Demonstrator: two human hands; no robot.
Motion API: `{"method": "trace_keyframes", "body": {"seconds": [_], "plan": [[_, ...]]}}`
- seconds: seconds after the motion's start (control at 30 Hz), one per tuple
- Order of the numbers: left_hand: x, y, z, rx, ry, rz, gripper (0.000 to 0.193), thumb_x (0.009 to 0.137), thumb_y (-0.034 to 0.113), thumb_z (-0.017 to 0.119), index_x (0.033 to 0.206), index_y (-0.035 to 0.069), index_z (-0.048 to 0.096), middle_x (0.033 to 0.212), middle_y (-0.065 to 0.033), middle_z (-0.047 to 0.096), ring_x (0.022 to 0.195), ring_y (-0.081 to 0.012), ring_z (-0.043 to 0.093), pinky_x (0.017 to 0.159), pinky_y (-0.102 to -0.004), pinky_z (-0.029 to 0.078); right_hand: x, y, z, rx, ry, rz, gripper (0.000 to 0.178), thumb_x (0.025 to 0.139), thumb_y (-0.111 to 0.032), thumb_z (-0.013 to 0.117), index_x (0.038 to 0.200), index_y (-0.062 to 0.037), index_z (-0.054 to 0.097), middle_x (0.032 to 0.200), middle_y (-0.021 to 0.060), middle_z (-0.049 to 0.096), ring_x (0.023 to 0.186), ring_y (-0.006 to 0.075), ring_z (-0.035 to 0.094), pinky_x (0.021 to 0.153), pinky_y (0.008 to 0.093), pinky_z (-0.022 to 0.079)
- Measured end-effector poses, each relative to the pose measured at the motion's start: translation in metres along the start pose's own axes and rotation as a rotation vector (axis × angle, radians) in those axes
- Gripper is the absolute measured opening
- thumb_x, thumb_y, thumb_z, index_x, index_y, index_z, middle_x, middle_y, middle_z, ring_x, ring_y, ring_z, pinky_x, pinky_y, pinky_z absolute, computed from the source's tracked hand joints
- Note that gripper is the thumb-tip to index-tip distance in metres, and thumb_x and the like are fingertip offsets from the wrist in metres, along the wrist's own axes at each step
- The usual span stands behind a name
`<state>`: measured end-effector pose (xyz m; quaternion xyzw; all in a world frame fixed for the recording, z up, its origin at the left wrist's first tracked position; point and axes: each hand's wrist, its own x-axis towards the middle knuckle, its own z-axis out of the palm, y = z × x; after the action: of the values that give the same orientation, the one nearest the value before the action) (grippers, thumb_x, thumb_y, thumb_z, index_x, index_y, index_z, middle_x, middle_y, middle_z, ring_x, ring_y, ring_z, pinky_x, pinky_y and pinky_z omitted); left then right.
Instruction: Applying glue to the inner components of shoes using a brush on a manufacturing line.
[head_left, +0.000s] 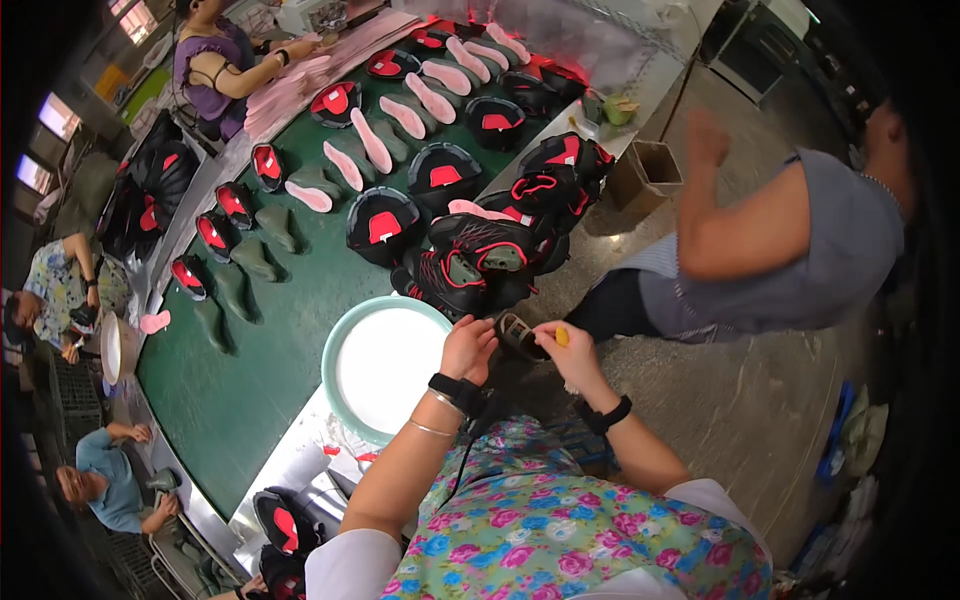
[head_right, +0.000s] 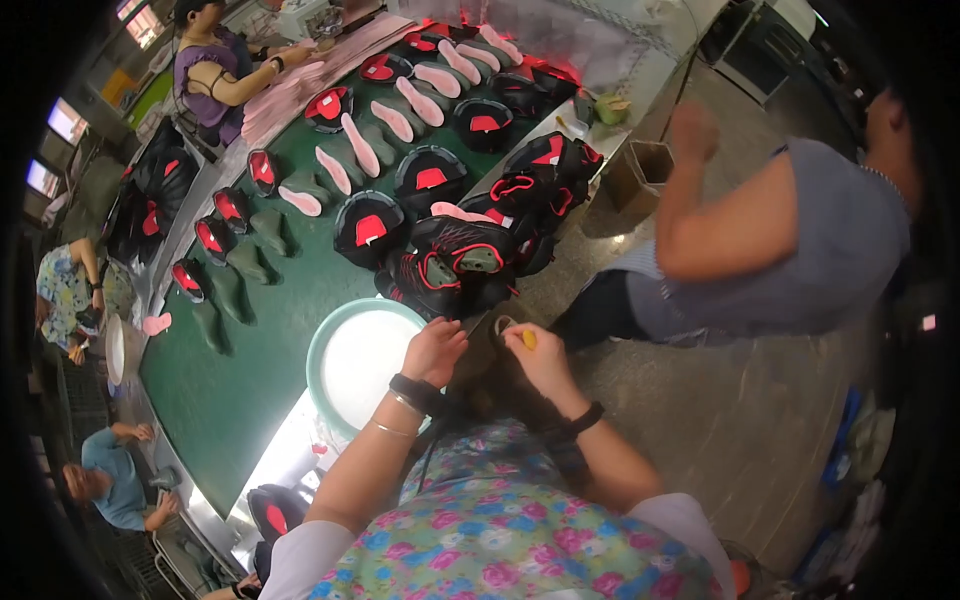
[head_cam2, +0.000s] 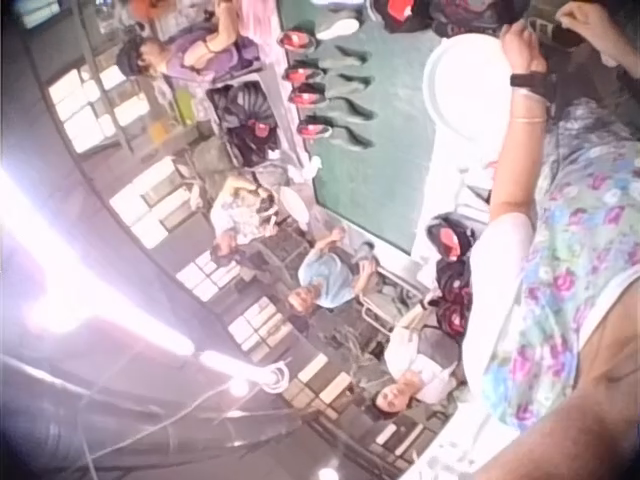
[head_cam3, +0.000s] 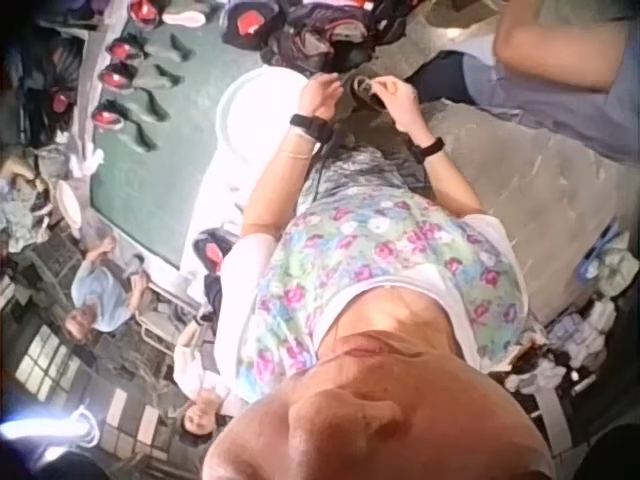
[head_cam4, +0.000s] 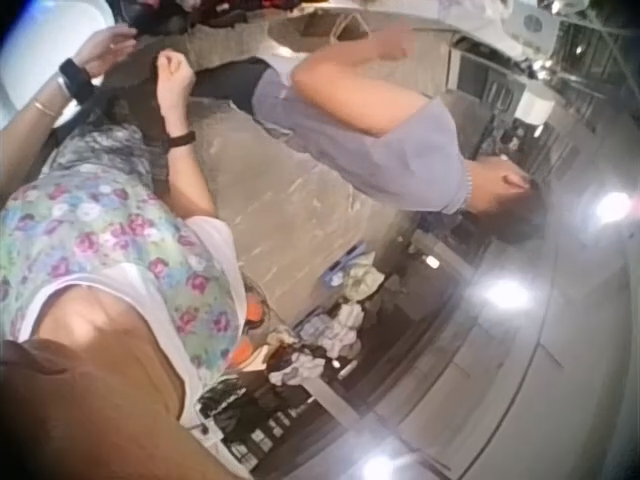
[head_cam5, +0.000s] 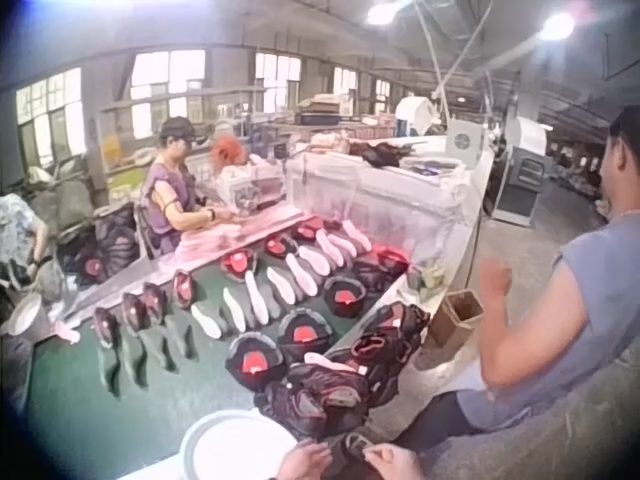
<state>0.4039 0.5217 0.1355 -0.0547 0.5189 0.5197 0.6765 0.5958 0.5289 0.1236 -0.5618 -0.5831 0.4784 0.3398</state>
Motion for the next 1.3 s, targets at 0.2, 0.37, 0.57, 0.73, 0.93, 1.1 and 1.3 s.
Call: {"method": "trace_keyframes", "body": {"seconds": [0.2,0.37,0.57,0.73,0.93,1.1,1.3], "plan": [[0.058,-0.017,0.024,0.036,-0.251,-0.088,0.037,0.085,0.021,0.066,0.109,-0.004,0.051,0.105,-0.0113,0.051,0.095,-0.0218,0.051,0.088,-0.0317,0.042,0.063,-0.001,-0.020,-0.202,0.102,-0.002,0.016,0.087,-0.016,0.063,0.093,-0.0016,0.067,0.079,0.0040,0.067,0.072,0.0114,0.061,0.065,0.0251,0.047],[0.106,-0.021,0.066,-0.041,-0.094,-0.053,0.043,0.082,0.034,0.071,0.107,0.003,0.054,0.099,-0.0069,0.053,0.096,-0.0199,0.049,0.083,-0.0273,0.039,0.133,-0.025,-0.030,-0.411,0.107,-0.259,0.014,0.084,-0.016,0.062,0.090,-0.0045,0.066,0.089,0.0114,0.066,0.084,0.0310,0.061,0.075,0.0374,0.049],[0.179,-0.043,0.074,-0.685,0.073,0.048,0.069,0.077,0.023,0.078,0.129,0.007,0.036,0.116,-0.0128,0.056,0.090,-0.0257,0.063,0.072,-0.0420,0.055,0.200,-0.023,-0.011,-0.441,-0.151,-0.377,0.015,0.084,-0.015,0.060,0.096,-0.0059,0.065,0.101,0.0086,0.065,0.096,0.0296,0.058,0.081,0.0386,0.047],[0.170,-0.036,0.076,-0.677,0.113,0.063,0.036,0.080,0.010,0.071,0.112,0.006,0.055,0.101,-0.0100,0.065,0.088,-0.0244,0.066,0.075,-0.0393,0.056,0.226,-0.039,-0.004,-0.360,-0.287,-0.366,0.017,0.084,-0.011,0.060,0.099,-0.0031,0.064,0.102,0.0133,0.064,0.093,0.0327,0.060,0.080,0.0378,0.048],[0.108,0.019,0.094,-0.647,0.119,-0.067,0.035,0.085,0.029,0.061,0.114,0.010,0.056,0.110,-0.0074,0.062,0.102,-0.0245,0.059,0.092,-0.0418,0.045,0.244,-0.054,0.000,-0.183,-0.335,-0.229,0.022,0.085,-0.011,0.059,0.105,-0.0012,0.062,0.109,0.0180,0.062,0.102,0.0353,0.059,0.085,0.0379,0.048],[0.090,0.029,0.078,-0.805,0.102,-0.089,0.042,0.082,0.043,0.059,0.114,0.016,0.059,0.112,-0.0047,0.064,0.101,-0.0258,0.059,0.088,-0.0455,0.043,0.249,-0.042,0.012,-0.247,-0.343,-0.229,0.026,0.088,-0.011,0.056,0.111,0.0018,0.060,0.118,0.0215,0.059,0.109,0.0330,0.058,0.090,0.0364,0.047],[0.054,0.035,0.035,-0.874,-0.124,0.080,0.053,0.082,0.054,0.049,0.113,0.012,0.058,0.108,-0.0092,0.063,0.096,-0.0286,0.058,0.082,-0.0421,0.044,0.241,-0.042,0.032,-0.518,-0.484,-0.293,0.037,0.087,-0.019,0.056,0.118,0.0022,0.055,0.126,0.0260,0.051,0.112,0.0400,0.054,0.092,0.0437,0.046]]}}
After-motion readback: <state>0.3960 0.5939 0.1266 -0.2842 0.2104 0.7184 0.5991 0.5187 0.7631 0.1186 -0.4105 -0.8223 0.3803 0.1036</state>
